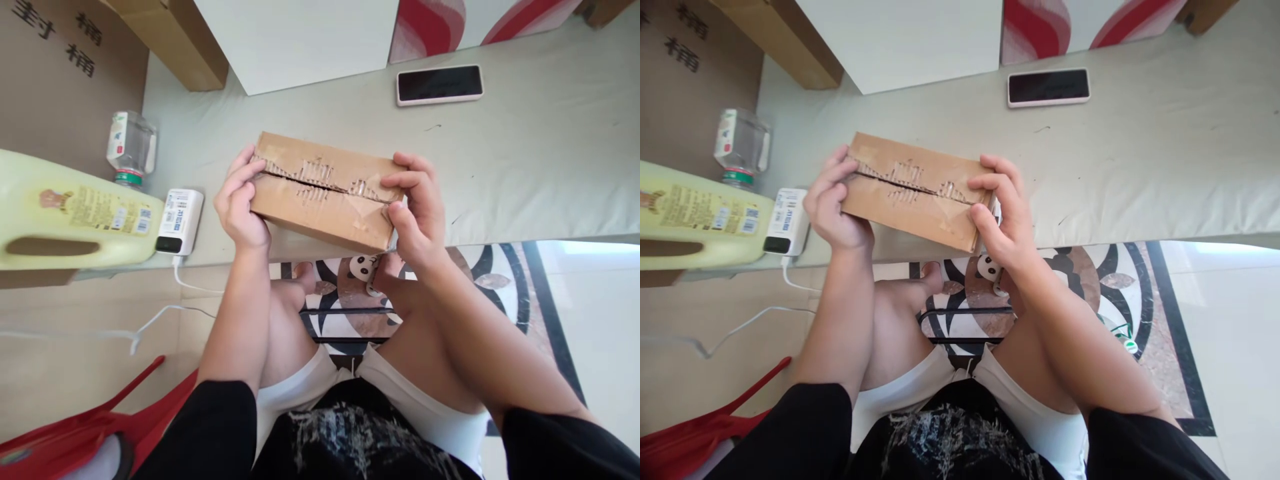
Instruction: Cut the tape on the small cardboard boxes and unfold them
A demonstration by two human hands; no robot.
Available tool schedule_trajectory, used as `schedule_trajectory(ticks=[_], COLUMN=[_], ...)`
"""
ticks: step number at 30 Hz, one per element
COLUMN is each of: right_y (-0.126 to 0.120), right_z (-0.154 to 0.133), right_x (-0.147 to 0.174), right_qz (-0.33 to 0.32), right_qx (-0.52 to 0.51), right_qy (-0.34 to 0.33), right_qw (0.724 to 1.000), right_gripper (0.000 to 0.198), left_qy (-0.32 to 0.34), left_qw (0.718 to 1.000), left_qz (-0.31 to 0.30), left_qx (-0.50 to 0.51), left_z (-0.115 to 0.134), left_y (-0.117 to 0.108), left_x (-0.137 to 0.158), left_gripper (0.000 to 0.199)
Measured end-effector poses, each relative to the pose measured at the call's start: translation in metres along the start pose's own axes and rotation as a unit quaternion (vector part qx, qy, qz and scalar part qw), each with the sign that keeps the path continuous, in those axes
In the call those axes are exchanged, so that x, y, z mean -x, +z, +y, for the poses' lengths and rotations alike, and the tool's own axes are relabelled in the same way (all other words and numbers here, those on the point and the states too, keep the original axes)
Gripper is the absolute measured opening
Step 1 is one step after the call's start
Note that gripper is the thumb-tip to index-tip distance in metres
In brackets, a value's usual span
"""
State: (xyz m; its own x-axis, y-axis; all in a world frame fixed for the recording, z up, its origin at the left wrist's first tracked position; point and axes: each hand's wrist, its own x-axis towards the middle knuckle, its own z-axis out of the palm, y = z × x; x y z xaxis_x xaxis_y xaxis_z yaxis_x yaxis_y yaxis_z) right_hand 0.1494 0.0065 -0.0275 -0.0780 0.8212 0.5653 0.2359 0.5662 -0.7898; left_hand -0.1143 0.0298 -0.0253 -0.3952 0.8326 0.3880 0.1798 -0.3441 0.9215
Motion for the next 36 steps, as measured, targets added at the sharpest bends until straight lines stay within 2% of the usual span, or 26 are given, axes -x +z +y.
schedule_trajectory(ticks=[3,10,16,19,22,26,31,34,36], right_y=[-0.001,-0.003,-0.005,-0.006,-0.008,-0.009,-0.011,-0.012,-0.012], right_z=[0.004,0.009,0.014,0.013,0.011,0.011,0.012,0.01,0.009], right_x=[0.0,-0.001,-0.002,-0.002,-0.002,-0.002,-0.002,-0.002,-0.003], right_qz=[-0.007,-0.02,-0.033,-0.028,-0.028,-0.041,-0.052,-0.066,-0.069], right_qx=[-0.008,-0.032,-0.027,-0.012,-0.003,-0.019,-0.007,0.021,0.027], right_qy=[0.0,-0.003,0.011,0.005,-0.014,-0.016,0.003,0.019,0.023], right_qw=[1.0,0.999,0.999,1.0,1.0,0.999,0.999,0.997,0.997], right_gripper=[0.033,0.034,0.037,0.041,0.044,0.04,0.032,0.027,0.027], left_qy=[-0.012,0.031,0.015,0.007,-0.035,-0.091,-0.038,-0.044,-0.053], left_qw=[1.0,0.999,1.0,0.999,0.996,0.994,0.995,0.993,0.994], left_qz=[-0.001,-0.012,-0.01,-0.042,-0.079,-0.063,-0.085,-0.094,-0.08], left_qx=[-0.001,0.005,0.018,0.034,0.028,-0.007,-0.04,-0.056,-0.056], left_z=[0.0,-0.004,-0.007,-0.008,-0.006,-0.003,-0.003,-0.001,0.0], left_y=[0.0,0.002,0.001,-0.006,-0.015,-0.019,-0.019,-0.02,-0.019], left_x=[-0.001,-0.003,-0.005,-0.01,-0.016,-0.02,-0.023,-0.023,-0.022], left_gripper=[0.03,0.032,0.02,0.035,0.049,0.059,0.057,0.063,0.06])
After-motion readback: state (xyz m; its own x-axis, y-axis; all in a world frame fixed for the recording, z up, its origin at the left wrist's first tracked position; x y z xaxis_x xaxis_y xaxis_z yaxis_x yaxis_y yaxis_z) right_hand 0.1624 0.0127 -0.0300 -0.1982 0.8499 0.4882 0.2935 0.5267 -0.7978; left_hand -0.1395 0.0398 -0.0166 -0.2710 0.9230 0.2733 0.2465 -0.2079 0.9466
